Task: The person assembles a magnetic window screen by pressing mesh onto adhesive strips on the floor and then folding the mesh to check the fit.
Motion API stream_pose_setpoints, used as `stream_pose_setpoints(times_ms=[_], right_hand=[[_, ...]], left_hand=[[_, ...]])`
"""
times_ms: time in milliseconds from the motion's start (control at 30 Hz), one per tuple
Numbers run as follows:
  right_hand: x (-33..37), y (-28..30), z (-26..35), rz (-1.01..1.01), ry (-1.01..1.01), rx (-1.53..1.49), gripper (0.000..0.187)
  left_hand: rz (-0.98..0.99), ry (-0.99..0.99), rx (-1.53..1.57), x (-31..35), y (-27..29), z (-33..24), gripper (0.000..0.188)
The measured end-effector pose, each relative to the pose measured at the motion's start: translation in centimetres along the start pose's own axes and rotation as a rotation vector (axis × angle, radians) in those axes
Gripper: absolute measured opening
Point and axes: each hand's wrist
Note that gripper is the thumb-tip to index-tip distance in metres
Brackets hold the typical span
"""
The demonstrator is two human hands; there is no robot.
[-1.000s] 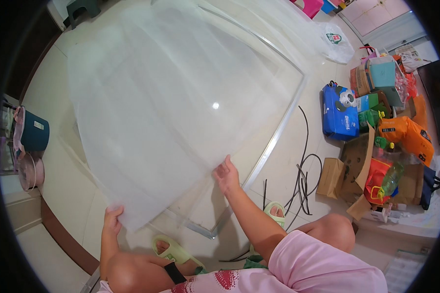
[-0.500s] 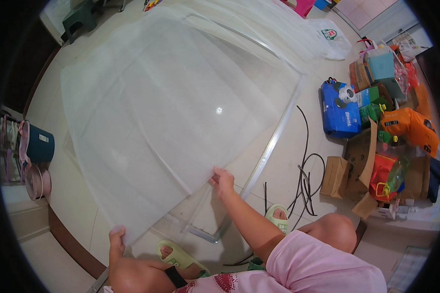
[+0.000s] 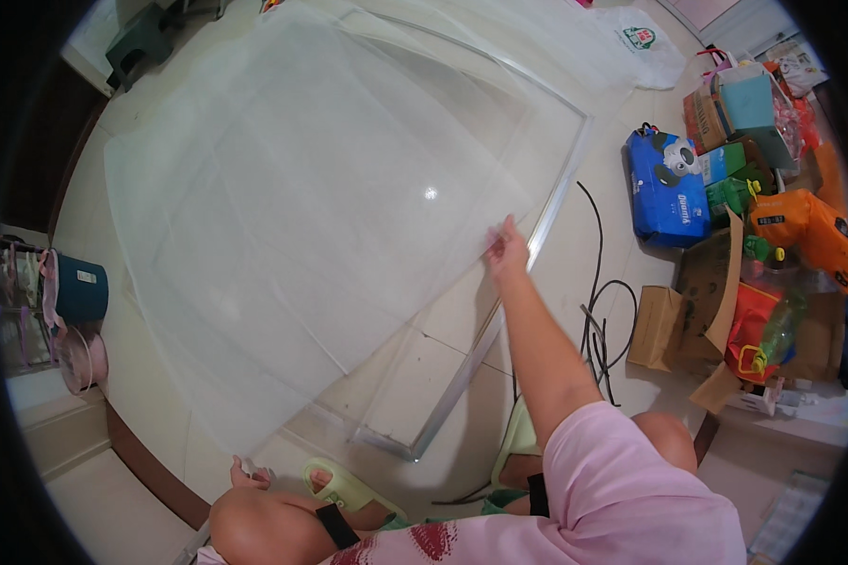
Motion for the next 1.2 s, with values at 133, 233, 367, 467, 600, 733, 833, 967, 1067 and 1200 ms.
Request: stream_pose_setpoints(times_ms=[133, 233, 367, 467, 600, 733, 833, 967, 1067, 1200], right_hand=[[-5.0, -2.9, 4.7, 0.005, -0.142, 0.010, 0.024], [-8.7, -2.8, 6.3, 0.216, 0.037, 0.538, 0.019], [-13.0, -1.5, 5.9, 0.014, 0.285, 1.210, 0.017], [-17.7, 1.4, 10.5, 0.084, 0.765, 1.735, 0.017], [-8.1, -5.0, 7.1, -0.065, 0.428, 1.299, 0.021], [-7.3, -5.3, 11.7, 0.442, 0.275, 1.372, 0.021], [-5.7, -5.7, 10.3, 0.530, 0.378, 1.443, 0.021], [-5.7, -7.8, 12.2, 0.210, 1.185, 1.106, 0.020], [-8.0, -4.9, 14.8, -0.002, 0.734, 1.516, 0.017], [-10.1, -1.2, 14.1, 0.230, 0.560, 1.532, 0.018]], left_hand=[[0.088, -0.356, 0.116, -1.8, 2.2, -3.8, 0.061], [0.105, -0.512, 0.117, -2.5, 2.7, -5.6, 0.063], [0.084, -0.567, 0.115, -1.7, 2.7, -5.3, 0.065], [0.140, -0.521, 0.082, -1.1, -0.7, -0.5, 0.060], [0.285, -0.603, -0.212, 5.3, 10.0, -2.7, 0.040], [0.506, -0.717, -0.812, 17.3, 2.0, 0.9, 0.026], [0.544, -0.967, -1.108, 21.5, -0.8, 1.5, 0.027], [0.603, -1.130, -1.127, 22.9, -3.4, 3.2, 0.033], [0.528, -1.119, -1.202, 18.5, -3.1, 4.2, 0.043], [0.548, -0.986, -1.278, 13.2, -4.5, 5.1, 0.059]])
Point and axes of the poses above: each hand's wrist, its own x-axis away from the middle knuckle, its own y-axis out of the back of the hand, z = x × y, and after that the axes turned 3 degrees about -y, right-handed
